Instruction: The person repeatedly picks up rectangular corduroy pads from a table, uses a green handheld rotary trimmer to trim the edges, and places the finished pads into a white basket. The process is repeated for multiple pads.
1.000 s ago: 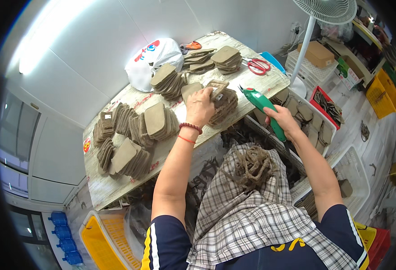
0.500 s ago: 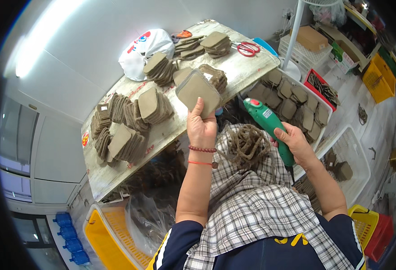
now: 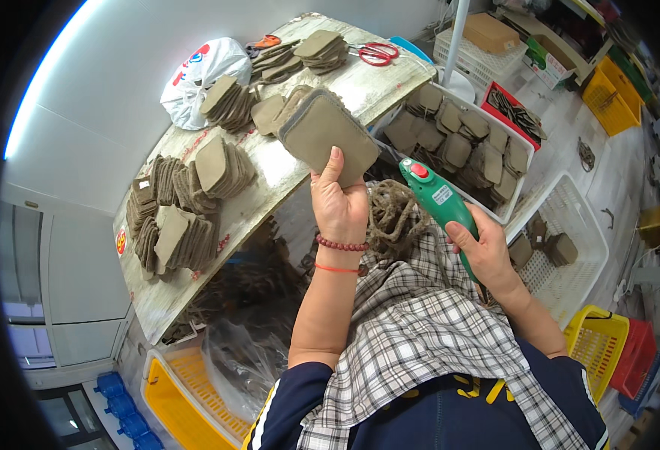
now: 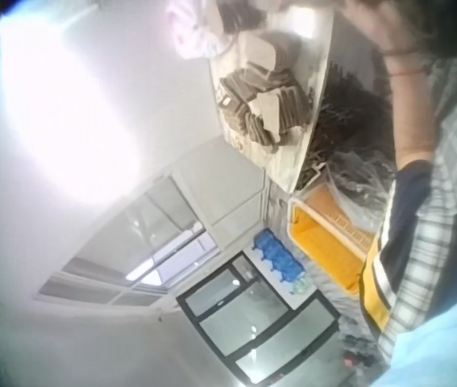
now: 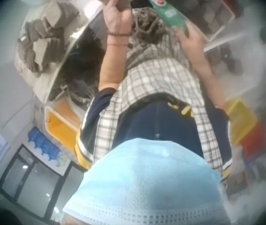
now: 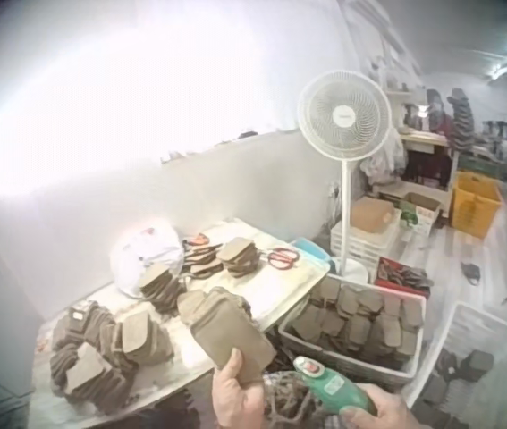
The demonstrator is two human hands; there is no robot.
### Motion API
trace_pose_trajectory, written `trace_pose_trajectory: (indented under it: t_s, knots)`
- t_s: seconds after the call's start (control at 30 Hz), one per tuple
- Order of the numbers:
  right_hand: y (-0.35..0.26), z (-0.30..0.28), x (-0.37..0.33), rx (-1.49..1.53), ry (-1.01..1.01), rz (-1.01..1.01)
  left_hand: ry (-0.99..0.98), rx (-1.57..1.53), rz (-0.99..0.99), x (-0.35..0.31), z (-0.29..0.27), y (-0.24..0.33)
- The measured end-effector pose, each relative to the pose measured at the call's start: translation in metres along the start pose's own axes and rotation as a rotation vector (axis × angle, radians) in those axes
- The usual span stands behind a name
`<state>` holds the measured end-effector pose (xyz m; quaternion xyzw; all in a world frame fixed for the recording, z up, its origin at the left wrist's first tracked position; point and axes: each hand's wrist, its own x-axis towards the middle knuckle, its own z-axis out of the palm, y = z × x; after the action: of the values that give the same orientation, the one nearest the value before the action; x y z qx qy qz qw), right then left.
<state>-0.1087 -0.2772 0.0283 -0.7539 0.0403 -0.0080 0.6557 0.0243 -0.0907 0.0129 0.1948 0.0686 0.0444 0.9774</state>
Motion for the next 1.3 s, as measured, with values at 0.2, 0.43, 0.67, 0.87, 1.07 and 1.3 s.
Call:
trace_pose_trajectory:
  t_s: [0.2,0.43,0.67,0.87,1.07,1.3]
  knots:
    - [-0.005,0.004,-0.008,0.037,0.002,0.026,-0.02,0.014,-0.035,-0.008,0.002,-0.009]
    - [-0.005,0.006,-0.007,0.039,0.032,0.005,-0.051,0.062,-0.059,-0.015,-0.004,-0.018]
    - [-0.009,0.003,-0.004,0.003,0.047,-0.016,-0.038,0.118,-0.129,-0.025,-0.008,-0.026]
    - [-0.01,0.002,0.001,0.02,0.087,-0.013,-0.047,0.168,-0.212,-0.036,-0.011,-0.03]
    - [-0.017,-0.005,0.005,0.042,0.091,0.017,-0.086,0.226,-0.293,-0.043,-0.02,-0.03]
    - [-0.017,-0.031,0.001,0.014,-0.01,0.073,-0.223,0.442,-0.37,-0.033,-0.031,-0.005]
